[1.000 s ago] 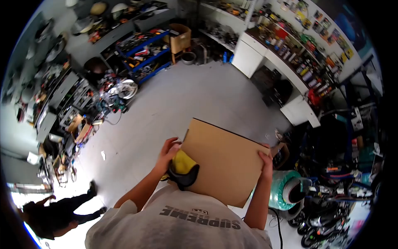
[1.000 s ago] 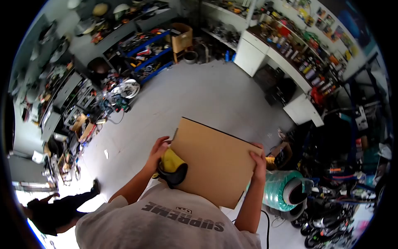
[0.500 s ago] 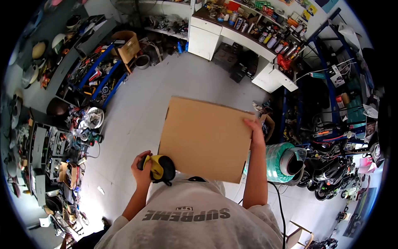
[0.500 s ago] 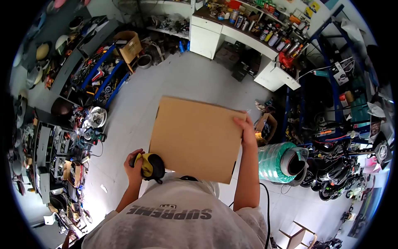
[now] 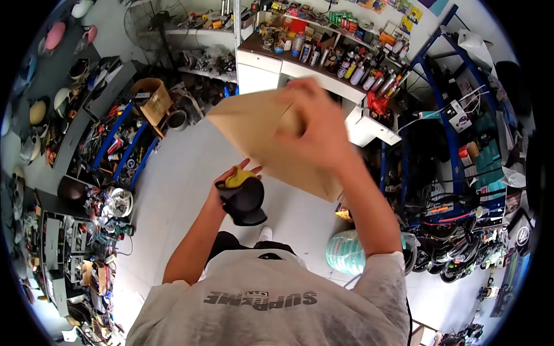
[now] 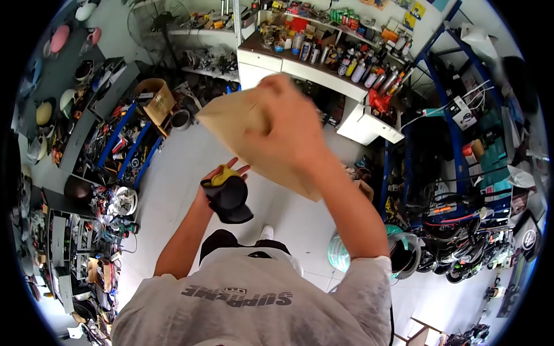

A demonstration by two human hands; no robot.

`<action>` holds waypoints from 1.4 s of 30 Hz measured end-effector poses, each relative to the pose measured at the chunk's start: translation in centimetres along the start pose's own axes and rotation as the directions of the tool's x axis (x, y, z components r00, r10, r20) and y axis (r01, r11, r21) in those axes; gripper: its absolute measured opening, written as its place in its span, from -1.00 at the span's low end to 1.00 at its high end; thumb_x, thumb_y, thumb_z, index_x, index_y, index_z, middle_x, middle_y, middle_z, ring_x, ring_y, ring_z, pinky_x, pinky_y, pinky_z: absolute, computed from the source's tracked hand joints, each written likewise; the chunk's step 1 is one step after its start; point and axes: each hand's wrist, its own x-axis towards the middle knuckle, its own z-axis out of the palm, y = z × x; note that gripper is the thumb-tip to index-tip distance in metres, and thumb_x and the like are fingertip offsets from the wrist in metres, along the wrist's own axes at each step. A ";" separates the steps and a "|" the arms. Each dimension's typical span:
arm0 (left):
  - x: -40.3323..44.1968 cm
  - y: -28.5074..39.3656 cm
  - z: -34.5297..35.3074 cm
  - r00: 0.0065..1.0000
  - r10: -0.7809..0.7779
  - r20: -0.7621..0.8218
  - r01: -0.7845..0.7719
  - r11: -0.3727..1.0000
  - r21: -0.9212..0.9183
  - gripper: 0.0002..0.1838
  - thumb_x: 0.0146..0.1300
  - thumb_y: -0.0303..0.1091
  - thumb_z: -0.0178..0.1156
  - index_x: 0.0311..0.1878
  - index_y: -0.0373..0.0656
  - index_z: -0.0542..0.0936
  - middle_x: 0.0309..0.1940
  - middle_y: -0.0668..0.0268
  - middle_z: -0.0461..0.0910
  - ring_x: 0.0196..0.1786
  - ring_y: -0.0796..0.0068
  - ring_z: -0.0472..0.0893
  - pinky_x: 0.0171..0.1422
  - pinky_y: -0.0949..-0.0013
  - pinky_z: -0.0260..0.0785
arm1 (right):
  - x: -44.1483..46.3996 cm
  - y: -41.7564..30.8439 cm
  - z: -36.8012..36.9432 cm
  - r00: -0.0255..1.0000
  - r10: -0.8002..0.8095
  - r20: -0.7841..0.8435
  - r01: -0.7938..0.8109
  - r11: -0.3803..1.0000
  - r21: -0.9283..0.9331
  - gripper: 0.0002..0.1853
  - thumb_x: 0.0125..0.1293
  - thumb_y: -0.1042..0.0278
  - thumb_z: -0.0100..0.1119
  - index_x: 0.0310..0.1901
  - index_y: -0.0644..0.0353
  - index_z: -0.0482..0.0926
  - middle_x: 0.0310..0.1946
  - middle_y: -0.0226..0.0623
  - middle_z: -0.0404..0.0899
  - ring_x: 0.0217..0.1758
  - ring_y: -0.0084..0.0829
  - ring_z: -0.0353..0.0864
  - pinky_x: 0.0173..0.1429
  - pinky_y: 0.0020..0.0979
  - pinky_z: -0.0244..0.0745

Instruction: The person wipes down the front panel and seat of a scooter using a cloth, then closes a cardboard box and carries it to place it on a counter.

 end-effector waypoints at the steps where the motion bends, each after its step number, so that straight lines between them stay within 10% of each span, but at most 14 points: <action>1: 1.8 0.2 -2.4 0.999 0.019 0.030 -0.018 0.999 -0.030 -0.35 0.42 -0.09 0.12 0.48 -0.19 0.31 0.39 -0.03 0.42 0.27 0.12 0.58 0.36 0.13 0.48 | -0.5 -0.8 1.2 0.993 -0.110 0.041 0.114 0.987 -0.112 -0.39 -0.15 0.25 0.49 0.06 0.07 0.56 0.16 -0.27 0.50 0.14 -0.17 0.54 0.16 -0.20 0.53; 4: 4.5 0.5 -1.0 0.952 0.305 0.001 -0.304 0.951 0.060 -0.40 0.45 0.02 0.11 0.40 -0.16 0.38 0.27 0.09 0.54 0.24 0.14 0.59 0.28 0.15 0.53 | -3.0 -1.6 3.8 0.830 -0.516 0.212 0.557 0.775 -0.297 -0.45 -0.02 0.16 0.44 0.07 -0.05 0.52 0.19 -0.32 0.47 0.07 -0.20 0.61 0.08 -0.16 0.59; 12: 7.7 8.9 -7.8 0.967 0.142 -0.211 -0.105 0.978 0.178 -0.38 0.44 0.06 0.10 0.39 -0.17 0.39 0.24 0.10 0.55 0.23 0.17 0.59 0.27 0.17 0.52 | -4.1 -0.8 4.4 0.406 -0.895 0.182 0.885 0.336 -0.322 -0.72 0.34 0.23 0.14 0.07 -0.04 0.50 0.13 -0.51 0.41 0.14 -0.30 0.61 0.17 -0.22 0.61; 31: 20.5 16.6 -15.4 0.861 0.146 -0.487 0.144 0.849 0.509 -0.31 0.40 0.17 0.08 0.35 -0.20 0.43 0.17 0.12 0.57 0.19 0.24 0.58 0.25 0.20 0.49 | -0.4 12.7 3.6 0.478 -0.855 0.200 0.877 0.478 -0.050 -0.55 0.28 0.27 0.14 0.23 0.03 0.47 0.27 -0.40 0.36 0.34 -0.22 0.41 0.45 -0.05 0.33; 33: 21.7 14.6 -15.9 0.837 0.127 -0.532 0.187 0.847 0.497 -0.31 0.40 0.19 0.08 0.35 -0.20 0.43 0.16 0.13 0.57 0.19 0.25 0.58 0.25 0.20 0.49 | -0.8 15.6 1.8 0.540 -0.809 0.233 0.837 0.545 -0.050 -0.52 0.31 0.26 0.23 0.26 0.04 0.46 0.37 -0.48 0.30 0.45 -0.27 0.29 0.57 -0.07 0.19; 39: 24.5 10.8 -15.5 0.773 0.118 -0.623 0.266 0.831 0.488 -0.28 0.39 0.22 0.08 0.34 -0.21 0.44 0.14 0.13 0.58 0.18 0.27 0.57 0.25 0.21 0.48 | -4.2 25.4 -1.2 0.971 -0.145 0.190 0.070 0.933 0.354 -0.03 0.19 -0.24 0.31 0.54 0.04 0.15 0.57 -0.20 0.02 0.55 -0.06 0.14 0.60 0.14 -0.10; 41: 25.0 10.1 -15.3 0.757 0.117 -0.643 0.287 0.825 0.488 -0.28 0.38 0.23 0.07 0.34 -0.21 0.45 0.13 0.13 0.58 0.17 0.28 0.57 0.25 0.21 0.47 | -4.4 29.1 -0.9 0.860 0.485 0.160 -0.476 0.650 0.592 0.08 0.23 -0.11 0.37 0.60 0.08 -0.10 0.57 -0.05 -0.05 0.58 0.03 0.07 0.55 0.07 0.06; 42: 25.2 9.9 -15.2 0.753 0.115 -0.648 0.296 0.820 0.489 -0.27 0.38 0.24 0.07 0.33 -0.21 0.45 0.13 0.14 0.59 0.17 0.28 0.57 0.24 0.21 0.47 | -4.1 31.3 -0.9 0.749 0.545 0.376 -0.612 0.354 0.707 0.12 0.25 -0.11 0.35 0.60 0.09 -0.19 0.57 -0.05 -0.06 0.57 0.02 0.08 0.54 0.05 0.09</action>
